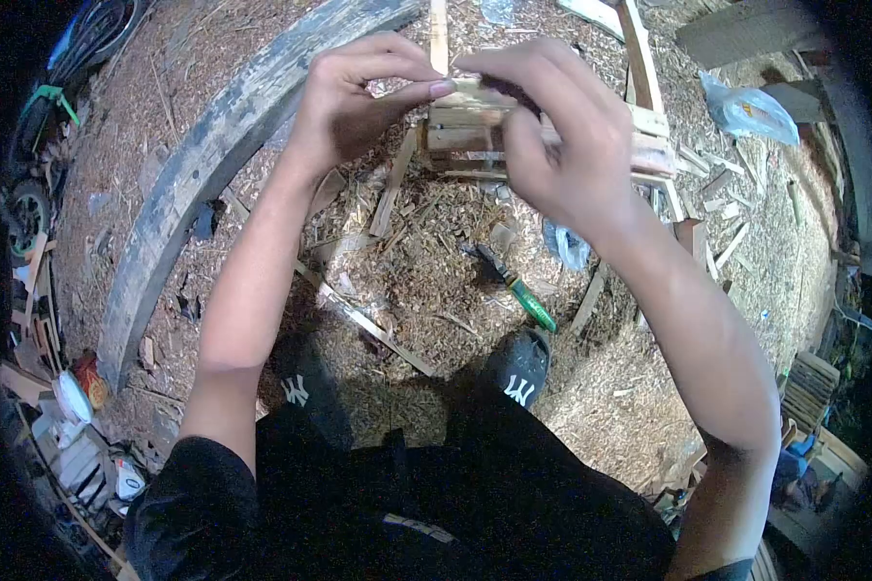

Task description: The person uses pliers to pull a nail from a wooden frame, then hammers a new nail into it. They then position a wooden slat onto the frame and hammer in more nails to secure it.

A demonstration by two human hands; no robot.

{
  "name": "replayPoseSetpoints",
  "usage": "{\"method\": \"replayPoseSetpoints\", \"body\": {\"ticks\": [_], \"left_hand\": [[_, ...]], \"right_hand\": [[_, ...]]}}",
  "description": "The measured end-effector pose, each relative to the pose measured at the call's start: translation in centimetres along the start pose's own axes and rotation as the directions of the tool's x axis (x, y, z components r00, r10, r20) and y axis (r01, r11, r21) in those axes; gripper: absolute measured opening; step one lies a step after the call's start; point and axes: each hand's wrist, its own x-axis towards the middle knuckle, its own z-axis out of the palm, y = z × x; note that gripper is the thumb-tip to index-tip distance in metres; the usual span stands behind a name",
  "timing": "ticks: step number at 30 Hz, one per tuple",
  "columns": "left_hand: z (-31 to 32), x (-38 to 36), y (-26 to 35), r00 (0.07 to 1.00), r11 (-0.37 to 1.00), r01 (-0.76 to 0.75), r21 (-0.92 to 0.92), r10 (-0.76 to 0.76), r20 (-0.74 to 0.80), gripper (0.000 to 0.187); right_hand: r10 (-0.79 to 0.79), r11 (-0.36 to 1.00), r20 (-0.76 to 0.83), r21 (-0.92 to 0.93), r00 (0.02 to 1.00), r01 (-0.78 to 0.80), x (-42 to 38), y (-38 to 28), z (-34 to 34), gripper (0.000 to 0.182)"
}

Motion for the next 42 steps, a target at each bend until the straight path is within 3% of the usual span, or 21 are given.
{"method": "replayPoseSetpoints", "body": {"ticks": [3, 5, 7, 8, 10, 13, 14, 15, 18, 20, 21, 23, 24, 27, 31, 33, 35, 37, 39, 40, 42], "left_hand": [[0.7, -0.1, -0.8, 0.988, 0.995, -0.093, -0.018, 0.09, -0.122, 0.004], [0.7, -0.2, -0.8, 0.993, 0.997, -0.068, -0.027, 0.065, -0.094, 0.007], [0.7, -0.2, -0.8, 0.997, 0.998, -0.047, -0.037, 0.045, -0.068, 0.01], [0.6, -0.2, -0.9, 0.997, 0.998, -0.045, -0.042, 0.042, -0.07, 0.01], [0.7, -0.2, -0.9, 0.997, 0.998, -0.042, -0.05, 0.039, -0.07, 0.011], [0.7, -0.2, -0.9, 0.996, 0.998, -0.043, -0.037, 0.04, -0.075, 0.01], [0.6, -0.2, -0.9, 0.997, 0.998, -0.034, -0.059, 0.029, -0.078, 0.009], [0.7, -0.3, -0.9, 0.997, 0.996, -0.025, -0.082, 0.018, -0.081, 0.009], [0.9, 0.0, -1.0, 0.991, 0.993, -0.077, -0.088, 0.066, -0.118, 0.008], [0.9, 0.0, -1.3, 0.989, 0.992, -0.094, -0.079, 0.085, -0.118, 0.008], [0.9, 0.1, -1.2, 0.988, 0.992, -0.107, -0.07, 0.098, -0.123, 0.009], [0.8, 0.1, -1.1, 0.99, 0.992, -0.102, -0.076, 0.093, -0.107, 0.009], [0.7, 0.0, -1.0, 0.992, 0.993, -0.091, -0.078, 0.084, -0.095, 0.01], [0.5, 0.0, -0.6, 0.997, 0.994, -0.054, -0.092, 0.048, -0.064, 0.01], [0.7, 0.1, 0.3, 0.998, 0.996, -0.02, -0.088, 0.015, -0.054, 0.008], [0.5, -0.2, -0.4, 0.999, 0.998, -0.028, -0.054, 0.026, -0.04, 0.009], [0.4, -0.3, -0.6, 0.998, 0.998, -0.06, -0.033, 0.06, -0.029, 0.009], [0.4, -0.3, -0.7, 0.996, 0.997, -0.083, 0.005, 0.083, -0.029, 0.01], [0.4, -0.5, -0.7, 0.998, 0.999, -0.049, -0.018, 0.049, -0.032, 0.01], [0.4, -0.5, -0.4, 0.999, 1.0, -0.019, 0.011, 0.02, -0.042, 0.008], [0.4, -0.5, -0.3, 0.998, 0.999, -0.036, 0.015, 0.036, -0.043, 0.009]], "right_hand": [[-0.125, 0.991, 0.079, -0.041, 0.989, 0.129, -3.8, -1.8, -1.9, 0.036], [0.085, 0.995, 0.233, 0.028, 0.969, -0.094, -8.9, -2.3, -1.6, 0.033], [0.351, 0.936, 0.427, -0.159, 0.834, -0.313, -14.5, -2.1, 0.1, 0.03], [0.352, 0.936, 0.424, -0.161, 0.834, -0.313, -17.0, -2.3, 0.4, 0.03], [0.717, 0.675, 0.623, -0.509, 0.312, -0.535, -20.6, -2.9, 0.6, 0.034], [0.678, 0.636, 0.707, -0.429, 0.199, -0.642, -22.2, -2.5, 0.7, 0.042], [0.649, 0.71, 0.708, -0.431, 0.279, -0.558, -22.6, -2.7, 0.4, 0.038], [0.651, 0.707, 0.707, -0.431, 0.278, -0.561, -22.4, -2.8, 0.3, 0.038], [0.651, 0.626, 0.739, -0.394, 0.173, -0.673, -21.6, -2.6, 0.1, 0.037], [0.72, 0.514, 0.692, -0.489, 0.045, -0.704, -21.3, -2.7, -0.2, 0.027], [0.724, 0.509, 0.688, -0.49, 0.045, -0.707, -21.6, -2.7, -0.7, 0.027], [0.646, 0.719, 0.601, -0.272, 0.471, -0.639, -22.8, -2.5, -2.1, 0.028], [0.689, 0.697, 0.543, -0.313, 0.48, -0.645, -23.9, -2.1, -2.7, 0.021], [0.777, 0.617, 0.4, -0.33, 0.487, -0.714, -26.0, -1.2, -5.4, 0.018], [0.882, 0.47, 0.279, -0.513, 0.378, -0.718, -30.4, -1.1, -9.2, 0.019], [0.887, 0.46, 0.233, -0.522, 0.399, -0.718, -32.0, -0.6, -10.9, 0.021], [0.912, 0.366, 0.041, -0.527, 0.408, -0.767, -32.6, 0.2, -11.5, 0.025], [0.935, 0.292, -0.02, -0.519, 0.353, -0.803, -33.3, 1.9, -11.6, 0.03], [0.958, 0.091, -0.194, -0.495, 0.212, -0.864, -35.5, 4.3, -10.8, 0.034], [0.988, 0.052, -0.103, -0.468, 0.113, -0.882, -36.0, 5.4, -11.1, 0.038], [0.993, 0.094, -0.029, -0.426, 0.118, -0.9, -36.1, 5.8, -11.3, 0.038]]}}
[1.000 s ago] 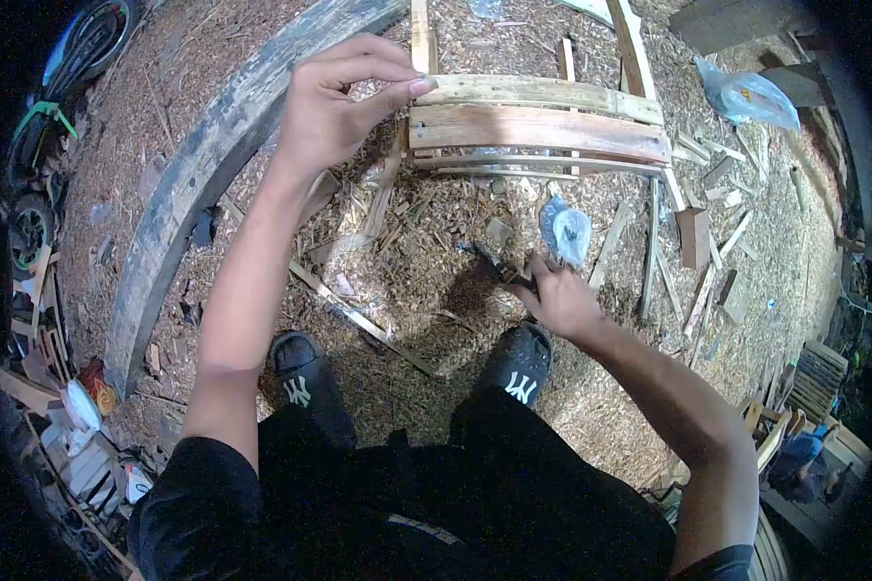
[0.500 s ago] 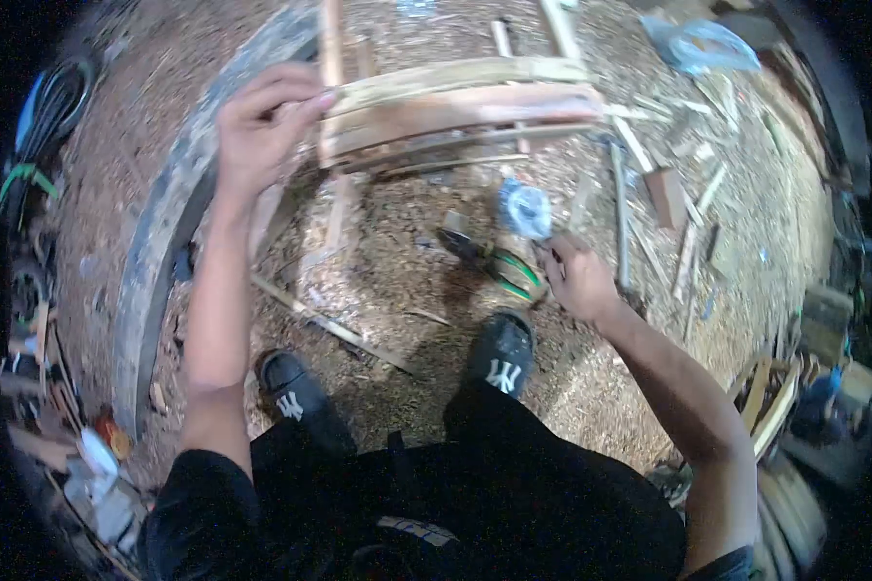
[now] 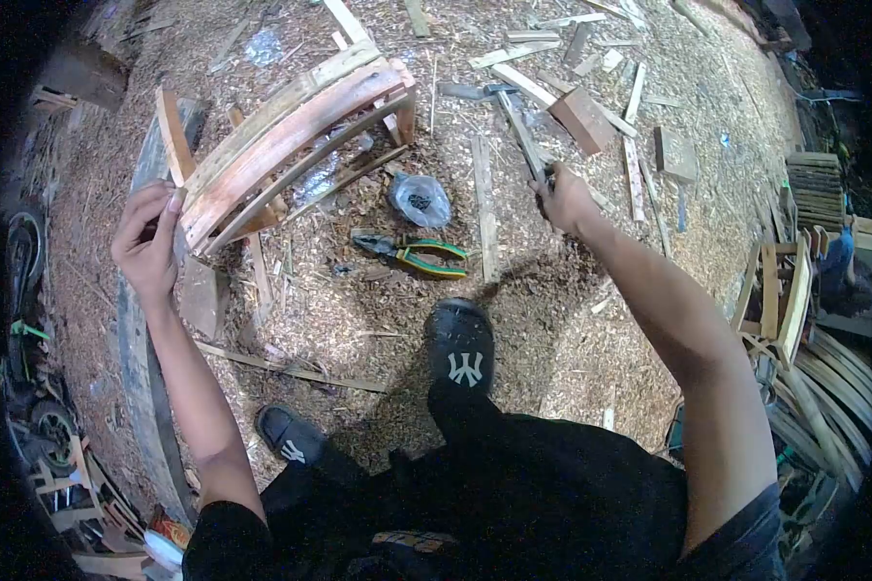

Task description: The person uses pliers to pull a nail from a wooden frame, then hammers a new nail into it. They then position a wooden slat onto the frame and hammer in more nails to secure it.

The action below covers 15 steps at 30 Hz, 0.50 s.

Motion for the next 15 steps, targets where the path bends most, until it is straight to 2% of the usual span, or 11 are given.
{"method": "replayPoseSetpoints", "body": {"ticks": [1, 2, 5, 7, 8, 9, 10, 13, 14, 15], "left_hand": [[0.0, 0.1, -0.1, 1.0, 1.0, -0.018, -0.009, 0.018, -0.003, 0.009], [0.0, 0.1, -0.1, 1.0, 0.999, -0.012, -0.032, 0.012, 0.0, 0.009], [0.0, 0.0, 0.1, 1.0, 1.0, -0.011, 0.001, 0.011, -0.003, 0.01], [-0.1, -0.2, 0.1, 1.0, 1.0, -0.001, 0.021, 0.001, -0.006, 0.009], [-0.1, -0.2, 0.0, 1.0, 0.999, 0.005, 0.04, -0.005, -0.01, 0.009], [-0.1, -0.1, 0.0, 1.0, 1.0, 0.0, 0.03, 0.0, -0.008, 0.009], [-0.1, -0.1, -0.1, 1.0, 1.0, -0.004, 0.028, 0.004, 0.003, 0.008], [0.0, 0.1, 0.3, 1.0, 0.999, -0.008, 0.047, 0.007, 0.016, 0.007], [-0.2, 0.1, 0.6, 1.0, 0.998, -0.005, 0.07, 0.004, 0.02, 0.007], [-0.1, -0.1, 0.6, 0.997, 0.997, 0.073, 0.039, -0.072, -0.019, 0.008]], "right_hand": [[-0.032, 0.999, 0.058, 0.041, 0.998, 0.03, 0.2, -0.5, -0.5, 0.039], [0.06, 0.985, 0.266, 0.141, 0.962, -0.1, 0.9, -0.9, -1.5, 0.04], [0.049, 0.964, 0.338, 0.231, 0.94, -0.134, 1.4, -1.4, -2.3, 0.04], [0.044, 0.943, 0.335, 0.296, 0.941, -0.149, 1.0, -2.0, -2.1, 0.033], [0.149, 0.764, 0.387, 0.54, 0.91, -0.355, 0.5, -2.2, -2.0, 0.029], [0.226, 0.482, 0.46, 0.714, 0.859, -0.508, 0.0, -3.0, -2.2, 0.026], [0.242, 0.367, 0.457, 0.774, 0.856, -0.516, 0.2, -3.6, -2.0, 0.024], [0.29, 0.362, 0.364, 0.815, 0.885, -0.453, -1.6, -7.5, -4.5, 0.027], [0.249, 0.424, 0.21, 0.854, 0.945, -0.301, -0.9, -5.7, -3.3, 0.027], [0.159, 0.728, -0.009, 0.677, 0.987, -0.111, -1.6, -7.4, -4.9, 0.03]]}}
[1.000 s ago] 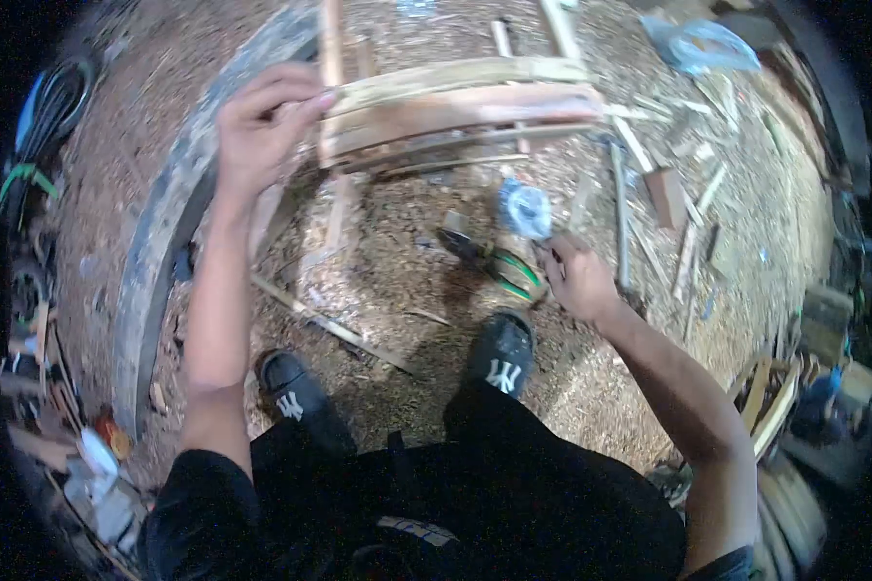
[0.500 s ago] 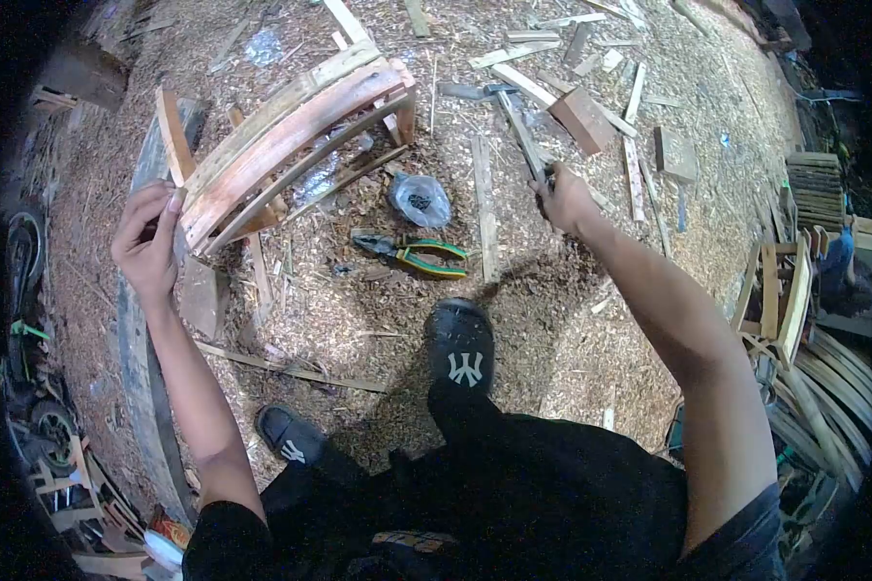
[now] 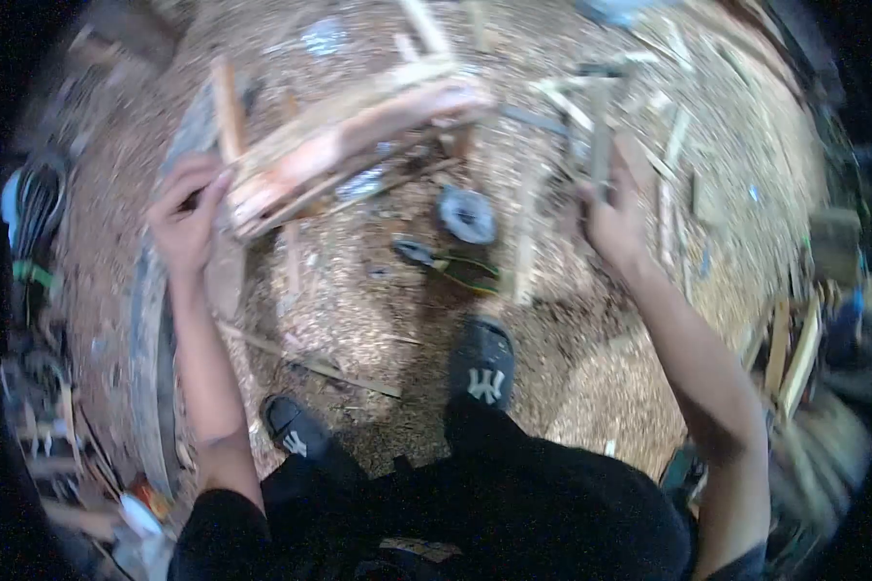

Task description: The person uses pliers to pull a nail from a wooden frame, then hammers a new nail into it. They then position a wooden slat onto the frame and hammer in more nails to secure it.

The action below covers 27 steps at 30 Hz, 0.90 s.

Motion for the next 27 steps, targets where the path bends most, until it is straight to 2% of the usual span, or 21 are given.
{"method": "replayPoseSetpoints", "body": {"ticks": [1, 2, 3, 4, 5, 6, 8, 10, 12, 14, 15, 19, 22, 24, 25, 27], "left_hand": [[0.1, 0.3, 0.2, 0.999, 0.999, -0.032, -0.021, 0.032, -0.009, 0.01], [0.2, 0.7, 0.5, 0.995, 0.995, -0.096, -0.028, 0.095, -0.022, 0.009], [0.3, 0.5, 0.6, 0.998, 0.996, -0.06, -0.07, 0.058, -0.035, 0.009], [0.3, 0.5, 0.4, 0.998, 0.996, -0.058, -0.066, 0.056, -0.038, 0.009], [0.4, 0.6, 0.5, 0.999, 0.995, -0.043, -0.09, 0.04, -0.037, 0.009], [0.3, 0.7, 0.1, 0.998, 0.996, -0.03, -0.078, 0.025, -0.055, 0.009], [0.4, 0.7, -0.6, 0.994, 0.99, -0.101, -0.099, 0.097, -0.046, 0.008], [0.3, 0.6, -0.3, 0.994, 0.992, -0.1, -0.074, 0.096, -0.054, 0.009], [0.4, 0.6, -0.4, 0.992, 0.993, -0.103, -0.065, 0.098, -0.075, 0.009], [0.4, 0.7, -0.3, 0.991, 0.991, -0.114, -0.074, 0.109, -0.073, 0.01], [0.3, 0.7, -0.3, 0.99, 0.989, -0.126, -0.082, 0.12, -0.071, 0.01], [0.5, 0.8, -0.5, 0.989, 0.99, -0.123, -0.075, 0.116, -0.088, 0.01], [0.6, 0.5, -0.8, 0.999, 0.989, -0.035, -0.144, 0.029, -0.044, 0.015], [0.6, 0.4, -0.9, 0.999, 0.987, -0.025, -0.161, 0.02, -0.032, 0.017], [0.7, 0.5, -1.0, 0.999, 0.986, -0.023, -0.163, 0.018, -0.031, 0.017], [0.9, 0.8, -1.5, 0.987, 0.978, -0.145, -0.148, 0.132, -0.093, 0.013]], "right_hand": [[-0.051, 0.994, -0.073, 0.092, 0.996, 0.057, -0.2, -1.4, 0.2, 0.027], [-0.105, 0.993, -0.06, -0.062, 0.993, 0.101, -1.3, -4.5, -0.2, 0.025], [-0.211, 0.974, 0.02, 0.085, 0.977, 0.208, -1.8, -6.1, -0.3, 0.024], [-0.321, 0.947, 0.079, 0.04, 0.944, 0.319, -3.4, -9.5, 0.1, 0.025], [-0.378, 0.926, 0.064, 0.018, 0.924, 0.378, -4.6, -11.4, 0.6, 0.029], [-0.395, 0.913, 0.117, -0.054, 0.911, 0.403, -5.5, -13.1, 0.7, 0.04], [-0.475, 0.822, 0.274, -0.2, 0.836, 0.533, -7.3, -15.5, 1.6, 0.047], [-0.477, 0.773, 0.438, -0.204, 0.762, 0.601, -9.4, -17.7, 3.8, 0.05], [-0.49, 0.738, 0.487, -0.211, 0.723, 0.641, -9.7, -17.9, 5.3, 0.054], [-0.572, 0.564, 0.59, -0.223, 0.571, 0.795, -9.4, -17.8, 6.0, 0.054], [-0.532, 0.523, 0.598, -0.326, 0.6, 0.788, -9.8, -18.3, 6.2, 0.054], [-0.539, 0.485, 0.629, -0.312, 0.56, 0.817, -9.5, -18.5, 6.7, 0.054], [-0.499, 0.506, 0.648, -0.322, 0.576, 0.8, -9.9, -18.8, 7.0, 0.055], [-0.502, 0.643, 0.571, -0.256, 0.649, 0.722, -10.2, -18.6, 7.2, 0.057], [-0.499, 0.645, 0.572, -0.257, 0.651, 0.72, -10.3, -18.7, 7.1, 0.057], [-0.348, 0.629, 0.619, -0.403, 0.704, 0.665, -10.3, -19.2, 7.0, 0.057]]}}
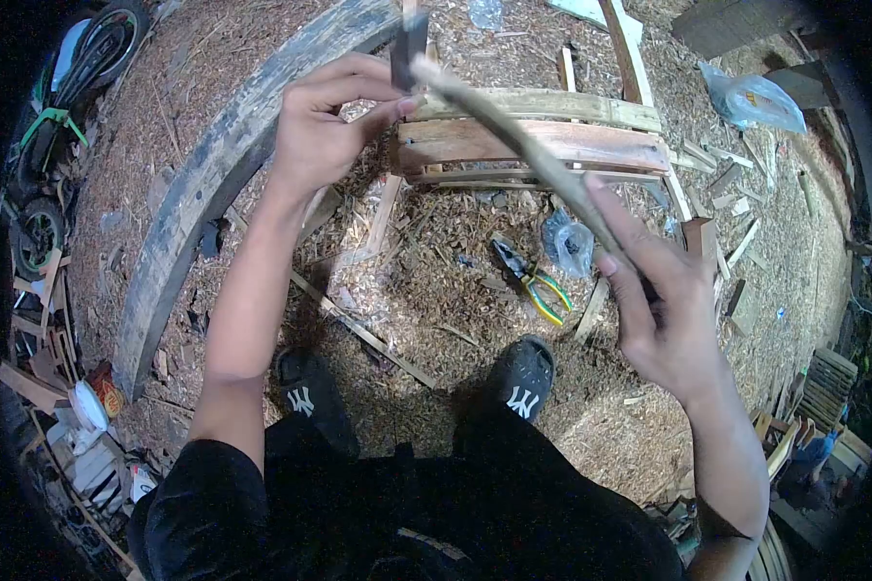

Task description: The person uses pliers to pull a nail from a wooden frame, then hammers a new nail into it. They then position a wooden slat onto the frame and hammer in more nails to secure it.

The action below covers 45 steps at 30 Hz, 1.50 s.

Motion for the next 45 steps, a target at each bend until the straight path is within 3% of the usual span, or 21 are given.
{"method": "replayPoseSetpoints", "body": {"ticks": [6, 10, 12, 13, 15, 16, 17, 19, 21, 23, 24, 25, 27, 28, 29, 32, 33, 35, 37, 39, 45], "left_hand": [[-0.4, -0.1, 0.0, 0.998, 1.0, 0.026, 0.01, -0.027, 0.06, 0.016], [-0.2, 0.0, 0.5, 0.994, 0.996, 0.092, -0.004, -0.091, 0.056, 0.012], [-0.1, -0.1, 0.8, 0.993, 0.993, 0.115, 0.023, -0.115, 0.026, 0.01], [-0.2, -0.2, 0.6, 0.992, 0.993, 0.119, 0.022, -0.119, 0.029, 0.01], [-0.2, -0.1, 0.4, 0.997, 0.997, 0.065, 0.049, -0.067, 0.047, 0.01], [-0.2, 0.0, 0.7, 0.996, 0.996, 0.081, 0.02, -0.082, 0.046, 0.009], [-0.2, 0.0, 0.6, 0.996, 0.997, 0.078, 0.02, -0.078, 0.045, 0.009], [-0.2, 0.1, 0.4, 0.998, 0.998, 0.041, 0.044, -0.043, 0.035, 0.008], [-0.1, 0.1, 0.4, 0.998, 0.999, 0.041, 0.035, -0.042, 0.035, 0.008], [-0.1, -0.2, 0.3, 0.998, 0.999, 0.048, 0.023, -0.049, 0.034, 0.008], [-0.1, -0.2, 0.2, 0.998, 0.999, 0.045, 0.029, -0.046, 0.038, 0.008], [-0.2, 0.0, 0.2, 0.998, 0.999, 0.039, 0.036, -0.04, 0.042, 0.008], [-0.1, -0.1, 0.2, 0.998, 0.999, 0.039, 0.032, -0.04, 0.037, 0.008], [-0.1, -0.1, 0.2, 0.998, 0.999, 0.044, 0.028, -0.045, 0.034, 0.008], [-0.1, -0.1, 0.1, 0.998, 0.999, 0.046, 0.029, -0.047, 0.036, 0.008], [-0.1, -0.3, 0.3, 0.999, 0.999, 0.031, 0.041, -0.033, 0.039, 0.009], [-0.1, -0.2, 0.5, 0.998, 0.998, 0.051, 0.041, -0.052, 0.037, 0.009], [0.0, 0.0, 0.6, 0.997, 0.997, 0.064, 0.042, -0.065, 0.033, 0.009], [0.1, -0.1, 0.4, 0.998, 0.998, 0.054, 0.045, -0.055, 0.015, 0.011], [0.1, -0.3, 0.6, 0.996, 0.995, 0.081, 0.049, -0.082, 0.016, 0.012], [-0.3, -0.5, 1.3, 0.997, 0.994, 0.065, 0.083, -0.068, 0.037, 0.015]], "right_hand": [[-0.243, 0.97, -0.174, -0.035, 0.954, 0.241, -0.2, 0.7, 0.7, 0.058], [-0.16, 0.965, -0.012, -0.213, 0.987, 0.154, 0.0, -0.5, -0.3, 0.057], [-0.049, 0.998, -0.029, 0.049, 0.998, 0.051, -0.2, -0.3, -0.4, 0.056], [-0.046, 0.998, -0.026, 0.052, 0.999, 0.047, -0.3, 0.1, -0.1, 0.056], [-0.233, 0.968, -0.232, 0.041, 0.944, 0.249, -0.4, 1.2, 0.6, 0.057], [-0.263, 0.961, -0.223, 0.022, 0.939, 0.274, -0.2, 1.2, 0.8, 0.058], [-0.264, 0.961, -0.226, 0.02, 0.938, 0.276, -0.2, 0.8, 0.5, 0.058], [-0.186, 0.976, -0.006, -0.113, 0.982, 0.185, -0.1, 0.0, -0.3, 0.056], [-0.076, 0.994, -0.012, -0.08, 0.997, 0.074, -0.4, 0.6, 0.0, 0.056], [-0.239, 0.964, -0.247, 0.053, 0.939, 0.259, -0.4, 1.2, 0.6, 0.058], [-0.229, 0.967, -0.25, 0.052, 0.941, 0.249, -0.6, 1.6, 0.9, 0.057], [-0.23, 0.967, -0.252, 0.05, 0.94, 0.25, -0.6, 1.4, 0.7, 0.057], [-0.248, 0.955, -0.006, -0.172, 0.969, 0.243, -0.1, 0.1, 0.1, 0.054], [-0.13, 0.991, -0.008, -0.013, 0.992, 0.13, -0.4, -0.3, -0.1, 0.055], [-0.129, 0.992, -0.007, -0.011, 0.992, 0.128, -0.5, 0.0, 0.0, 0.055], [-0.184, 0.975, -0.261, 0.072, 0.947, 0.21, -0.9, 0.7, 0.9, 0.057], [-0.186, 0.975, -0.262, 0.069, 0.947, 0.211, -0.8, 0.4, 1.0, 0.057], [-0.196, 0.981, -0.083, -0.013, 0.977, 0.195, -0.1, 0.1, 1.1, 0.056], [-0.3, 0.948, -0.097, -0.138, 0.949, 0.286, 0.0, 0.8, 0.9, 0.056], [-0.11, 0.994, -0.07, 0.02, 0.991, 0.112, -0.3, 0.4, 0.5, 0.054], [-0.149, 0.981, -0.077, -0.134, 0.986, 0.137, -0.2, 1.2, 1.1, 0.055]]}}
